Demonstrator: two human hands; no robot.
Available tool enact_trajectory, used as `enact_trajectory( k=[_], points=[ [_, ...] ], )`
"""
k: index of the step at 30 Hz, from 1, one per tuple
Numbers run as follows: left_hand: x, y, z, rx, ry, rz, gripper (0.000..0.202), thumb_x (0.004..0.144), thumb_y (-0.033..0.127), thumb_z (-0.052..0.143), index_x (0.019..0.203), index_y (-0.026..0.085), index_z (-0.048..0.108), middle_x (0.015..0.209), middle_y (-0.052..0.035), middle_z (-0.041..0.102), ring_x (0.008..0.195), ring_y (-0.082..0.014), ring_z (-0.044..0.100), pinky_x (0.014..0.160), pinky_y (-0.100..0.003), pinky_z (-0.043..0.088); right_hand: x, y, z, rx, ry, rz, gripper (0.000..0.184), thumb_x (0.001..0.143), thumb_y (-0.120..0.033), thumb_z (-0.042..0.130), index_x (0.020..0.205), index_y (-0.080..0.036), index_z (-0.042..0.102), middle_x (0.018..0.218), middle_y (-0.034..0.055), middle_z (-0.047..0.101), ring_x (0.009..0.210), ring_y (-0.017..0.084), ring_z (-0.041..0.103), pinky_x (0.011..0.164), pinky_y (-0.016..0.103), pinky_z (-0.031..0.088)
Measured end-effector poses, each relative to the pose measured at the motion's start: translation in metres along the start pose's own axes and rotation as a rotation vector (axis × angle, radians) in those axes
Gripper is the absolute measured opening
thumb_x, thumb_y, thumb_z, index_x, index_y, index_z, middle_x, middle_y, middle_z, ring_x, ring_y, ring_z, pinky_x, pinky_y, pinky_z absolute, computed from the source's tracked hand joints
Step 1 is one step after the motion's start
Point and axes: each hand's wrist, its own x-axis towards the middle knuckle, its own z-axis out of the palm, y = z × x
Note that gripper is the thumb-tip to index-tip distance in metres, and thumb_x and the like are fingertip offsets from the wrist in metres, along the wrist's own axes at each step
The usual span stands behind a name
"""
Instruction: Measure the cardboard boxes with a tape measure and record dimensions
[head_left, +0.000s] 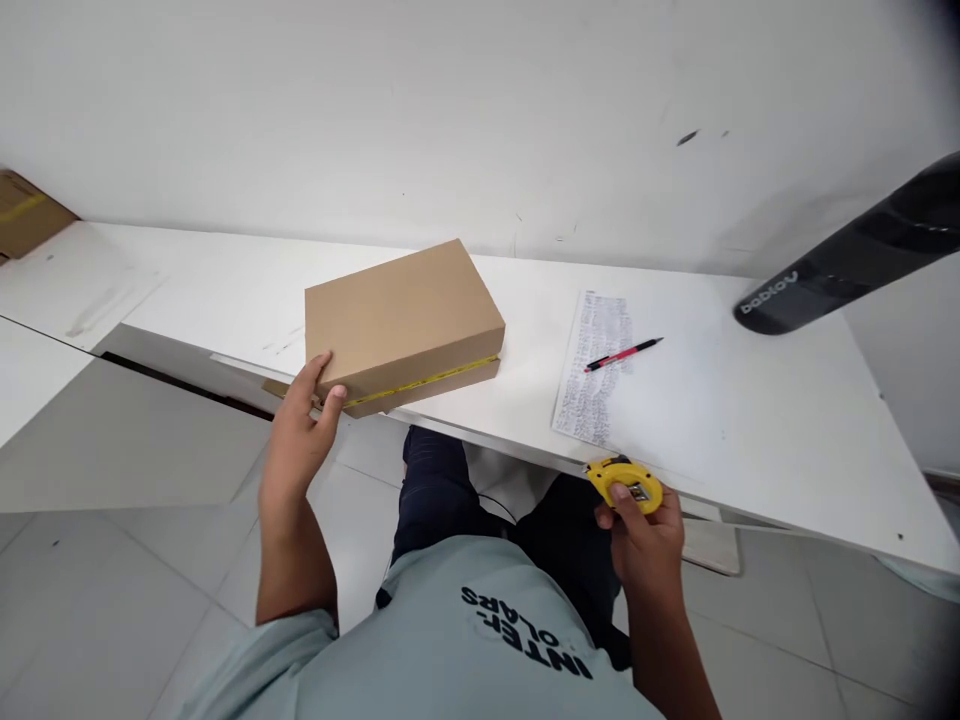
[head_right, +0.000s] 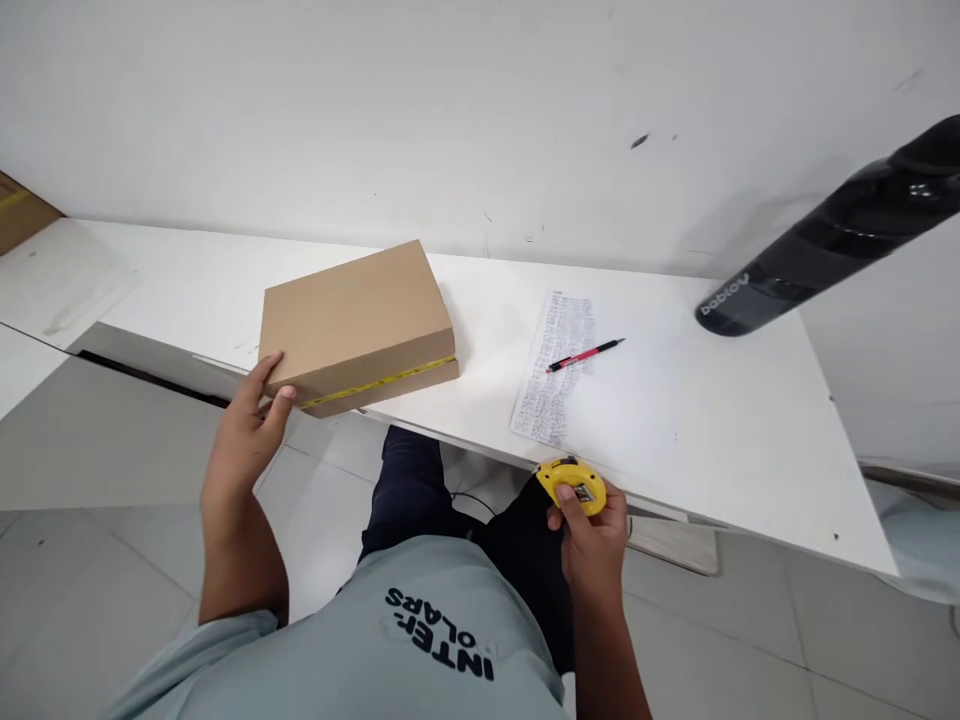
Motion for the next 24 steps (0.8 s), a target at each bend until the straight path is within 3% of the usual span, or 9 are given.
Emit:
enact_trajectory(
  k=[3,7,13,17,19,21,24],
  points=[
    [0.003,-0.007,0.007,-0.062,0.099,-0.041,0.051,0.099,0.056,0.052,0.144,0.033,0.055,0.145,-0.0059,0.061,0.119,-0.0236,0.064,0.099,-0.038,0.056,0.003,-0.002,-0.002,0.028,-0.004,0.019,0.060,0.058,-0.040,0.096,0.100,-0.022,0.058,0.096,-0.0004,0.060,0.067,0.009,0.052,0.041,0.015,0.043],
    [0.023,-0.016,0.022,-0.162,0.185,0.051,0.049,0.099,0.056,0.050,0.137,0.026,0.061,0.141,-0.0078,0.063,0.126,-0.0229,0.060,0.108,-0.037,0.049,0.000,-0.007,0.003,0.044,-0.021,0.043,0.059,0.058,-0.041,0.096,0.099,-0.022,0.058,0.094,-0.0014,0.059,0.063,0.008,0.050,0.041,0.015,0.042],
    [0.066,-0.028,0.039,-0.361,0.070,0.109,0.055,0.099,0.061,0.045,0.131,0.021,0.064,0.139,-0.0110,0.063,0.125,-0.0239,0.061,0.103,-0.037,0.053,-0.007,-0.003,0.018,0.042,-0.085,0.033,0.061,0.059,-0.044,0.094,0.100,-0.022,0.055,0.091,-0.0017,0.063,0.055,0.007,0.051,0.040,0.018,0.041],
    [0.080,-0.018,0.049,-0.386,-0.005,0.136,0.058,0.095,0.064,0.051,0.131,0.020,0.063,0.137,-0.0119,0.064,0.120,-0.0242,0.062,0.101,-0.037,0.054,-0.012,-0.007,0.024,0.068,-0.150,0.041,0.059,0.061,-0.044,0.093,0.100,-0.022,0.055,0.086,-0.0035,0.065,0.045,0.004,0.047,0.040,0.021,0.041],
    [0.077,-0.006,0.055,-0.357,-0.032,0.167,0.057,0.097,0.063,0.049,0.133,0.021,0.061,0.137,-0.0121,0.064,0.122,-0.0243,0.061,0.103,-0.038,0.053,-0.014,-0.016,0.027,0.088,-0.203,0.029,0.057,0.062,-0.045,0.093,0.099,-0.023,0.055,0.083,-0.0042,0.065,0.046,0.005,0.048,0.040,0.020,0.040],
    [0.063,0.011,0.061,-0.296,0.010,0.214,0.053,0.099,0.060,0.046,0.134,0.022,0.060,0.141,-0.0127,0.061,0.132,-0.0257,0.057,0.108,-0.042,0.050,-0.015,-0.028,0.031,0.093,-0.274,0.000,0.056,0.064,-0.046,0.092,0.099,-0.024,0.055,0.081,-0.0046,0.065,0.045,0.006,0.048,0.039,0.021,0.040],
    [0.026,0.041,0.069,-0.209,0.304,0.335,0.045,0.102,0.054,0.046,0.130,0.023,0.061,0.154,-0.0153,0.047,0.148,-0.0296,0.041,0.116,-0.050,0.042,-0.019,-0.048,0.039,0.081,-0.400,-0.053,0.058,0.064,-0.049,0.092,0.101,-0.026,0.053,0.075,-0.0060,0.066,0.040,0.007,0.048,0.038,0.022,0.039]
  ],
)
